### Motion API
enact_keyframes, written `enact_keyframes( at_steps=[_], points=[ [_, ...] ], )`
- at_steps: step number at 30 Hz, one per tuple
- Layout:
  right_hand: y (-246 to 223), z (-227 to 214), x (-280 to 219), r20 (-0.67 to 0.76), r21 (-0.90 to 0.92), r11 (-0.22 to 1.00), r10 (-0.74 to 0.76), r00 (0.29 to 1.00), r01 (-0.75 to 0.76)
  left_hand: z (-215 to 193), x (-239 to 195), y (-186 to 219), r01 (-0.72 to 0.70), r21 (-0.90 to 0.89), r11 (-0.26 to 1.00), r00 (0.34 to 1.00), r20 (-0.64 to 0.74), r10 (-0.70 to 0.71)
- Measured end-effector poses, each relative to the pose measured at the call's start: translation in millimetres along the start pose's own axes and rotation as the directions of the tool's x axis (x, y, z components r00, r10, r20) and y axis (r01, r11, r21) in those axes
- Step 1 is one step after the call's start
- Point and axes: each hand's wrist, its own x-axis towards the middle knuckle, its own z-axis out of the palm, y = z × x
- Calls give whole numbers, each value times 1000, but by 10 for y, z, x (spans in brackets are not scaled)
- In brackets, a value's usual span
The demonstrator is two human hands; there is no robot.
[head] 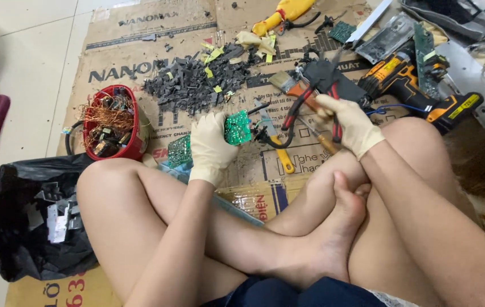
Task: The person sits on the floor and uses a knife and pliers to pry components off a green circuit board. They remove several parts and place them into a red bucket filled with copper wire and other electronic scraps.
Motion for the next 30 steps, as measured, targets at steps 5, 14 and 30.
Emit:
enact_keyframes(
  at_steps=[5,14,30],
  points=[
    [61,-84,50,220,210,976,6,976,-54,27,-47,-2,26,-19,999,997,71,-24],
    [-192,7,-311,581,446,895,-304,755,17,176,-102,-100,29,46,999,998,51,-32],
    [-200,784,-1680,153,319,903,249,956,-286,-139,355,166,259,37,965,966,-22,-258]
  ],
)
